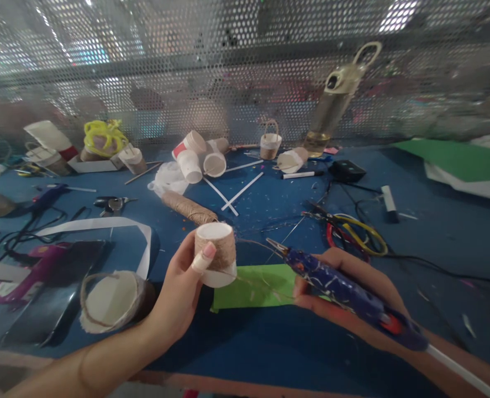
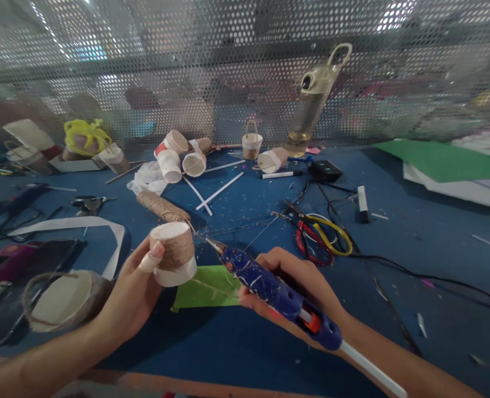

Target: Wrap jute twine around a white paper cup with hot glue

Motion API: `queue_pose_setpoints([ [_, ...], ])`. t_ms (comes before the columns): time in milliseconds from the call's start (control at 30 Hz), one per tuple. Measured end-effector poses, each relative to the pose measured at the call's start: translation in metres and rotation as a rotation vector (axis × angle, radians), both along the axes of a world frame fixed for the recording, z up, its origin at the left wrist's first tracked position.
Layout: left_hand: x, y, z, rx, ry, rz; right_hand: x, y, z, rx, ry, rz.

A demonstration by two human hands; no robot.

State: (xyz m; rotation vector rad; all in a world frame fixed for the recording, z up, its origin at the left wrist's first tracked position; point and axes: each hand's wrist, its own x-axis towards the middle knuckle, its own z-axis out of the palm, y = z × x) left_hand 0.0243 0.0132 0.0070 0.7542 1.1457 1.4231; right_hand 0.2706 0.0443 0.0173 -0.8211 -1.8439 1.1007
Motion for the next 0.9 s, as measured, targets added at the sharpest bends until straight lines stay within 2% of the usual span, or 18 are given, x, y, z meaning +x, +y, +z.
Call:
queue_pose_setpoints([
  [67,0.0,0.0,-0.001,0.003,0.017,-0.007,0.002,0.002,0.0,0.026,0.029,0.014],
  [167,0.0,-0.001,0.0,0.004,0.027,-0.011,0.003,0.004,0.002,0.022,0.015,-0.052],
  [500,-0.001,-0.003,0.002,-0.027,-0.021,-0.114,0.002,0.011,-0.001,-0.168,-0.019,-0.195],
  [900,0.0,-0.005,0.002,-0.071,-0.139,-0.182,0.001,0.013,0.0,-0.247,-0.074,-0.179],
])
